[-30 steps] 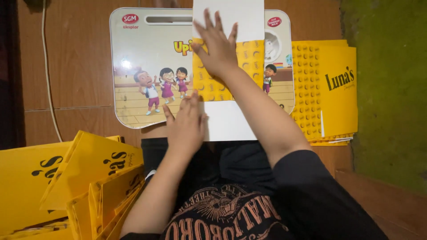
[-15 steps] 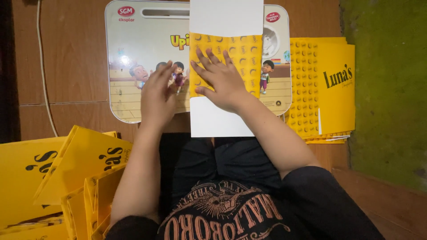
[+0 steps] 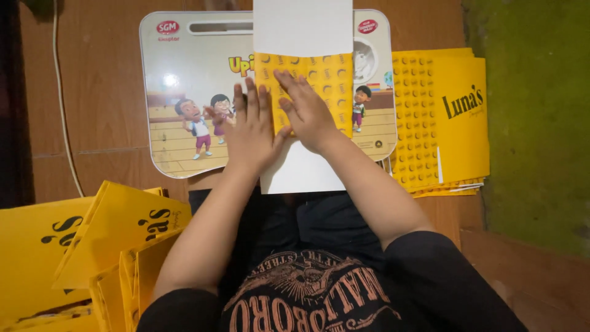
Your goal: Folding yellow cardboard sheets into boxes and stacking them on a small table.
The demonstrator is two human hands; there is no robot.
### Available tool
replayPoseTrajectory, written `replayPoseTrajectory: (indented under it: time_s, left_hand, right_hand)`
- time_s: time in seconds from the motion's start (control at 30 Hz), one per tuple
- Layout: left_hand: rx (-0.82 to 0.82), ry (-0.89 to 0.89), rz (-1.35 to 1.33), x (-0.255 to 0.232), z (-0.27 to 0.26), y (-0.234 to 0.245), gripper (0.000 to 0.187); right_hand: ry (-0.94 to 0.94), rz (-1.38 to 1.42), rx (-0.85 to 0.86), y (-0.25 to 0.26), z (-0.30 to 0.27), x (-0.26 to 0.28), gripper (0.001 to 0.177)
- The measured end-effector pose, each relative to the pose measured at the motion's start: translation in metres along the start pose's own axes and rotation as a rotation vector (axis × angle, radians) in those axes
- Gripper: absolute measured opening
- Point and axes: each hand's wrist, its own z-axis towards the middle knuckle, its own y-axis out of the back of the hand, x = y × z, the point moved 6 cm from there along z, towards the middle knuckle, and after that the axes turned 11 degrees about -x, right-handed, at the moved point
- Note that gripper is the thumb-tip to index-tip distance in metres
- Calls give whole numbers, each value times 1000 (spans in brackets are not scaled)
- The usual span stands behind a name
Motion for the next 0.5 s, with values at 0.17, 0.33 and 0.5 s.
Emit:
replayPoseTrajectory:
  time_s: [0.17,0.33,0.5]
  left_hand:
    - [128,10,63,-6,-46,-7,97]
    - [241,37,150,-11,-64,7,89]
    - [-168,-102,54,-25,-9,-1,98]
  right_hand:
    - [-41,-30,11,-3,-3,-12,57]
    - [-106,197,-19,0,-1,-9,67]
    - [-224,738,-163,10,6,-25,86]
